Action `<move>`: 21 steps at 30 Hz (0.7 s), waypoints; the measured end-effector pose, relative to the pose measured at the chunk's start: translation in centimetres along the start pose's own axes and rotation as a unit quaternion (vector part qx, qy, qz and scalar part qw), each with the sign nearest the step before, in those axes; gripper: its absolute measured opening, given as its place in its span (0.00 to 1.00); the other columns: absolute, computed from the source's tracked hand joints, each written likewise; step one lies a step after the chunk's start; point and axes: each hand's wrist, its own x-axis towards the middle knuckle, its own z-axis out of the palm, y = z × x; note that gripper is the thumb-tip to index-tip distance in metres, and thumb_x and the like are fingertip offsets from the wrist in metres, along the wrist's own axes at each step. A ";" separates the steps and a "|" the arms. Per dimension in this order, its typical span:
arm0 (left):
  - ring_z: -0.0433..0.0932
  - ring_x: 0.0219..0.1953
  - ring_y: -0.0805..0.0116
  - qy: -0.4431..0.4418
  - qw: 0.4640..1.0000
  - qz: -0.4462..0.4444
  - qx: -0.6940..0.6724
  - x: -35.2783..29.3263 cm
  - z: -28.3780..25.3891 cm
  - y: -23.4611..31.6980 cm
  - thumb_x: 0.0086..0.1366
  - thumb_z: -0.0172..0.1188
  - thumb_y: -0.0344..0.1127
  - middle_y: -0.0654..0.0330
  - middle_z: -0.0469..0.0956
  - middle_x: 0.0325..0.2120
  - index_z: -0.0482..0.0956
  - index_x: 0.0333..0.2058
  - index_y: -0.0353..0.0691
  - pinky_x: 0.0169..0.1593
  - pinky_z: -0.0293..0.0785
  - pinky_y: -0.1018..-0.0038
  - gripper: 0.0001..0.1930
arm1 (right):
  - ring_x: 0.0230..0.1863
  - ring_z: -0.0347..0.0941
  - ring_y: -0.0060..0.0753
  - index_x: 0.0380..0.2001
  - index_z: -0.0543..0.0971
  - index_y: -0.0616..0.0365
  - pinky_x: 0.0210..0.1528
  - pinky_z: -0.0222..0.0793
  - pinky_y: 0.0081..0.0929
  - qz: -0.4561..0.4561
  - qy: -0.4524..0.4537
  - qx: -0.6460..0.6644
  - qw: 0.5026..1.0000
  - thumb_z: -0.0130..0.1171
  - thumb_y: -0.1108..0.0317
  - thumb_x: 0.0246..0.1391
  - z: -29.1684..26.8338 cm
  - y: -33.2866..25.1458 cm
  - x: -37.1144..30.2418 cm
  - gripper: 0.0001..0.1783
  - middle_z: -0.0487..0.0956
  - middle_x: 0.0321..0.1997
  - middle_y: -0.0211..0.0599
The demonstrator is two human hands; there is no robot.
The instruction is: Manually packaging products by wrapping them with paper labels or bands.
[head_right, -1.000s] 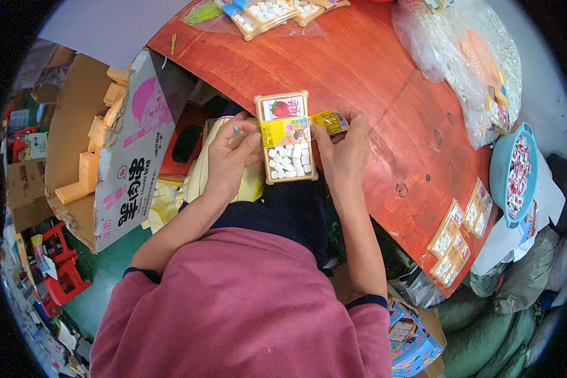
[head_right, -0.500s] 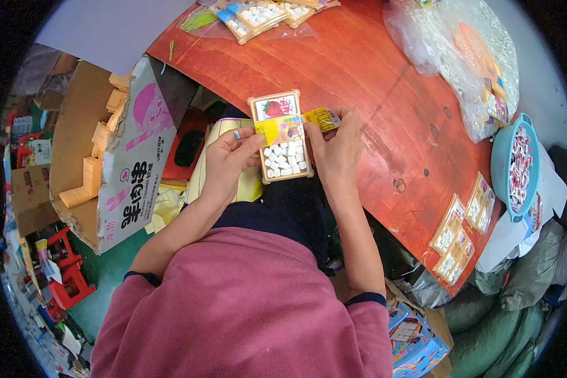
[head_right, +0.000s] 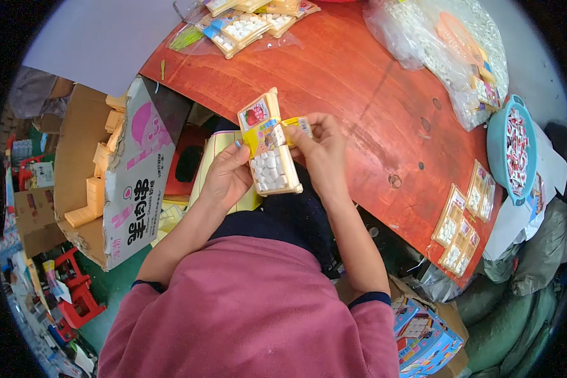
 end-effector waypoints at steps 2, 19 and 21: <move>0.77 0.40 0.70 -0.016 0.999 -0.024 -0.023 0.0 -0.3 -0.2 0.63 0.55 0.34 0.59 0.76 0.39 0.69 0.47 0.35 0.47 0.74 0.72 0.15 | 0.24 0.72 0.17 0.33 0.70 0.58 0.22 0.67 0.13 0.018 -0.043 0.082 0.996 0.61 0.72 0.50 0.9 0.4 -0.2 0.10 0.77 0.27 0.32; 0.80 0.36 0.57 -0.148 0.970 -0.139 -0.136 -0.6 -2.6 -0.6 0.63 0.53 0.44 0.51 0.78 0.35 0.71 0.47 0.41 0.42 0.79 0.62 0.18 | 0.22 0.68 0.15 0.24 0.76 0.62 0.22 0.64 0.13 0.096 -0.177 0.006 0.979 0.68 0.69 0.44 2.9 -1.5 -0.8 0.10 0.74 0.29 0.29; 0.80 0.36 0.56 -0.158 0.966 -0.139 -0.151 -0.5 -2.8 -0.8 0.63 0.53 0.45 0.51 0.79 0.35 0.72 0.48 0.41 0.41 0.79 0.62 0.19 | 0.21 0.68 0.16 0.26 0.75 0.62 0.21 0.64 0.13 0.120 -0.190 -0.004 0.974 0.67 0.70 0.44 3.1 -1.5 -0.6 0.11 0.74 0.29 0.31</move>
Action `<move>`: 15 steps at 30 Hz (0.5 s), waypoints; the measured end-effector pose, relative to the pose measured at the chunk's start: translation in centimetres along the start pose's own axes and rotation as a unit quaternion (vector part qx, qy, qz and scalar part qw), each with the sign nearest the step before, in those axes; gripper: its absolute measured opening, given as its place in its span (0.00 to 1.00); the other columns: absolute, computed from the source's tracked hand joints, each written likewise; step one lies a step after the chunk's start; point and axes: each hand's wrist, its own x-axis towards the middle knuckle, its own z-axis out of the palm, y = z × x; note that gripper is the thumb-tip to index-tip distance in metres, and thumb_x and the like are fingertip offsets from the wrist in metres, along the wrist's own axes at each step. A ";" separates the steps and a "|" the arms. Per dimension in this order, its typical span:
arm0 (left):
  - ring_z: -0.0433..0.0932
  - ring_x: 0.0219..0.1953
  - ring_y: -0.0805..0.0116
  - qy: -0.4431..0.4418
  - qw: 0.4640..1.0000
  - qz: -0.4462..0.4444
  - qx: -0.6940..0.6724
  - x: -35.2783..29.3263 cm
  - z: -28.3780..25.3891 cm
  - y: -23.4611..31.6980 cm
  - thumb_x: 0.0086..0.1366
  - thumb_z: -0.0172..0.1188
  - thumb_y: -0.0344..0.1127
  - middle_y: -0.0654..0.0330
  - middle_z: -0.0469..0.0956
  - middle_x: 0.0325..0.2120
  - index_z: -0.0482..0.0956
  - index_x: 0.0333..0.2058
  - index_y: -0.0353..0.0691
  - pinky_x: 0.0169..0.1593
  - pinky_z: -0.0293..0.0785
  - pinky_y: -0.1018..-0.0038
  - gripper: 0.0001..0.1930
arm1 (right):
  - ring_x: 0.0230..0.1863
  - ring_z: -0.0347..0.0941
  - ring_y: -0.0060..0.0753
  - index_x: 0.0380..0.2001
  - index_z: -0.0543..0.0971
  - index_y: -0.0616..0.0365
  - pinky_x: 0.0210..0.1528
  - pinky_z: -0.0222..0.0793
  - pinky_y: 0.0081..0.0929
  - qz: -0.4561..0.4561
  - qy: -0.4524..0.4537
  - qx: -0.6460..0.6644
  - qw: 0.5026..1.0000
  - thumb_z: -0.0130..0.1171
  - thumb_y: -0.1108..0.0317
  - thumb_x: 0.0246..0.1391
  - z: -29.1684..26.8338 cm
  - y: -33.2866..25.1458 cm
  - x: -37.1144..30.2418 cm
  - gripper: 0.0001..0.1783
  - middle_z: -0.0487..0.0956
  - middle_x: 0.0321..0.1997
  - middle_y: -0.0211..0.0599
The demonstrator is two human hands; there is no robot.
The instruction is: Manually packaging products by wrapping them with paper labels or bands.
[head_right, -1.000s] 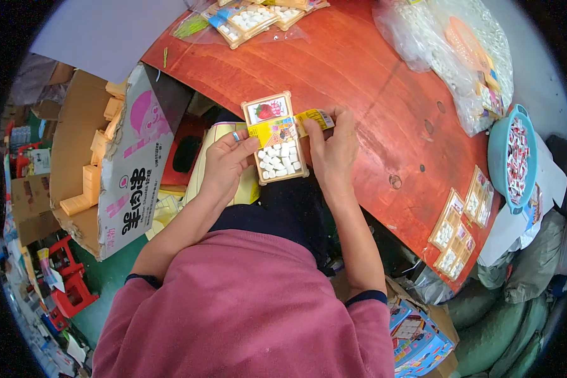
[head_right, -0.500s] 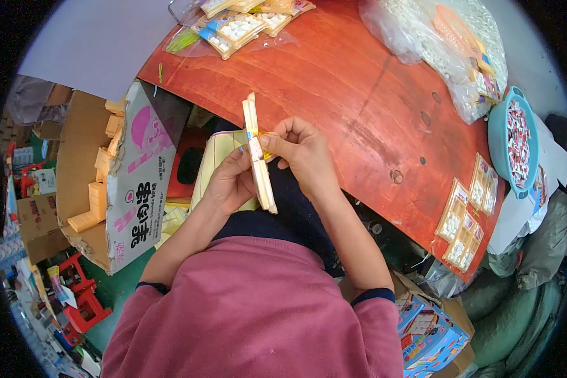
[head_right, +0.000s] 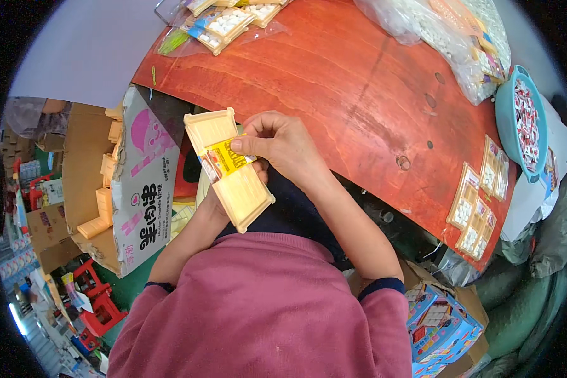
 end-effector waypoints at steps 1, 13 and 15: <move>0.80 0.36 0.56 -0.015 1.000 0.002 -0.014 0.0 -0.2 0.0 0.63 0.52 0.47 0.50 0.79 0.35 0.72 0.48 0.41 0.41 0.79 0.62 0.19 | 0.21 0.68 0.16 0.26 0.75 0.62 0.21 0.64 0.13 0.001 0.001 0.003 1.000 0.67 0.70 0.44 0.2 0.0 0.1 0.11 0.74 0.29 0.31; 0.78 0.41 0.52 0.065 0.997 0.046 -0.006 -0.7 2.5 -0.2 0.64 0.48 0.49 0.48 0.75 0.41 0.68 0.51 0.36 0.46 0.77 0.58 0.24 | 0.24 0.72 0.17 0.34 0.72 0.61 0.21 0.69 0.15 -0.007 0.008 -0.007 1.000 0.65 0.69 0.47 0.8 0.5 0.2 0.13 0.75 0.25 0.30; 0.76 0.44 0.55 0.112 0.981 0.101 0.121 -1.3 3.6 0.2 0.65 0.46 0.51 0.50 0.73 0.46 0.66 0.52 0.36 0.48 0.75 0.58 0.25 | 0.29 0.72 0.17 0.36 0.74 0.63 0.28 0.71 0.17 -0.023 0.024 0.017 0.999 0.64 0.69 0.48 1.4 0.9 0.2 0.13 0.76 0.27 0.31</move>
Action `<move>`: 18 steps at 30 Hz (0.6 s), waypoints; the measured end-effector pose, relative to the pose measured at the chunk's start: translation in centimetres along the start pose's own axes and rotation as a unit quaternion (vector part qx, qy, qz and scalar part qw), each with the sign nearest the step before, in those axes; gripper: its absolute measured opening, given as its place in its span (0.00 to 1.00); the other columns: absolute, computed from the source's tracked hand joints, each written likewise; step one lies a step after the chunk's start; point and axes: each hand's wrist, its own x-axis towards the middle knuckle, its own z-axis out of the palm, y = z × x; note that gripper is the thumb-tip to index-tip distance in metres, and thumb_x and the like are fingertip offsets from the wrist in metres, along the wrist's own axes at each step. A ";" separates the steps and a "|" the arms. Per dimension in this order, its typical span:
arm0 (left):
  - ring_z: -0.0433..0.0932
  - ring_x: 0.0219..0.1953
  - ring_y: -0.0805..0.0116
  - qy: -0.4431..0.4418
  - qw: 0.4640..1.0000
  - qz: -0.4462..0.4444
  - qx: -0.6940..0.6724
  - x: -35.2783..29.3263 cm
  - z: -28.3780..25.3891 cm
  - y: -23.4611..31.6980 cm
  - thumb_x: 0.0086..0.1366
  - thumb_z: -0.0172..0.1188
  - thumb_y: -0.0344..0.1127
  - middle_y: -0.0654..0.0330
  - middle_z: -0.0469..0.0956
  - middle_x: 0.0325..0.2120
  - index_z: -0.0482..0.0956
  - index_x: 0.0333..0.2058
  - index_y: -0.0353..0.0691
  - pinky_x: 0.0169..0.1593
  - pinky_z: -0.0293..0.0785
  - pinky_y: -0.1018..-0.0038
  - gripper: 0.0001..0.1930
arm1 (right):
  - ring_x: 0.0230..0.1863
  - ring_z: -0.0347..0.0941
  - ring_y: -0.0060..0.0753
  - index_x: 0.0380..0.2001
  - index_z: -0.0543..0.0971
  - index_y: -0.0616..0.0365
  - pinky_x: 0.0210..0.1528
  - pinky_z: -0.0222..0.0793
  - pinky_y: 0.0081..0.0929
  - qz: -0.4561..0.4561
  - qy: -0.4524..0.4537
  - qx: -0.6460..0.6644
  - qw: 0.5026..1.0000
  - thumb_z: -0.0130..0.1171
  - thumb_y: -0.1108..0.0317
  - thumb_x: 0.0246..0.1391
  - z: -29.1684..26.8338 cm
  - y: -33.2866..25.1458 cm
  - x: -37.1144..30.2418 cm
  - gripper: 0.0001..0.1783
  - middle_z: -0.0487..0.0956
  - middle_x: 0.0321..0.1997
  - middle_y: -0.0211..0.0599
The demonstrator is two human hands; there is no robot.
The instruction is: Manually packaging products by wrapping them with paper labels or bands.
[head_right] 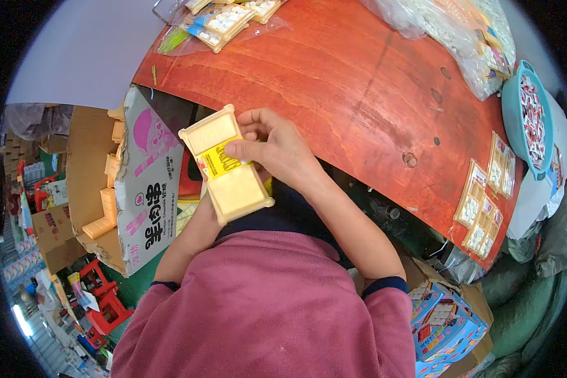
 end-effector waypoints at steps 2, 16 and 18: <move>0.75 0.47 0.57 -0.102 0.987 -0.024 -0.120 1.9 -2.5 0.0 0.66 0.44 0.51 0.53 0.70 0.49 0.64 0.54 0.36 0.49 0.75 0.61 0.26 | 0.30 0.72 0.17 0.38 0.74 0.62 0.29 0.70 0.16 -0.005 -0.009 -0.016 1.000 0.64 0.68 0.49 0.7 0.2 -0.4 0.15 0.76 0.29 0.30; 0.75 0.44 0.54 -0.108 0.991 -0.008 -0.077 2.0 -0.3 0.8 0.66 0.37 0.59 0.50 0.72 0.45 0.65 0.53 0.37 0.46 0.75 0.59 0.31 | 0.30 0.75 0.18 0.41 0.71 0.60 0.23 0.67 0.12 -0.136 0.098 0.004 0.986 0.63 0.71 0.49 0.1 -0.3 -0.4 0.17 0.80 0.30 0.34; 0.74 0.48 0.52 -0.058 0.997 0.047 -0.035 1.1 2.7 1.5 0.65 0.32 0.64 0.49 0.71 0.48 0.61 0.57 0.37 0.48 0.74 0.57 0.36 | 0.29 0.74 0.17 0.39 0.73 0.60 0.22 0.66 0.11 -0.154 0.120 0.015 0.981 0.64 0.72 0.47 0.1 -0.7 -0.4 0.15 0.80 0.30 0.34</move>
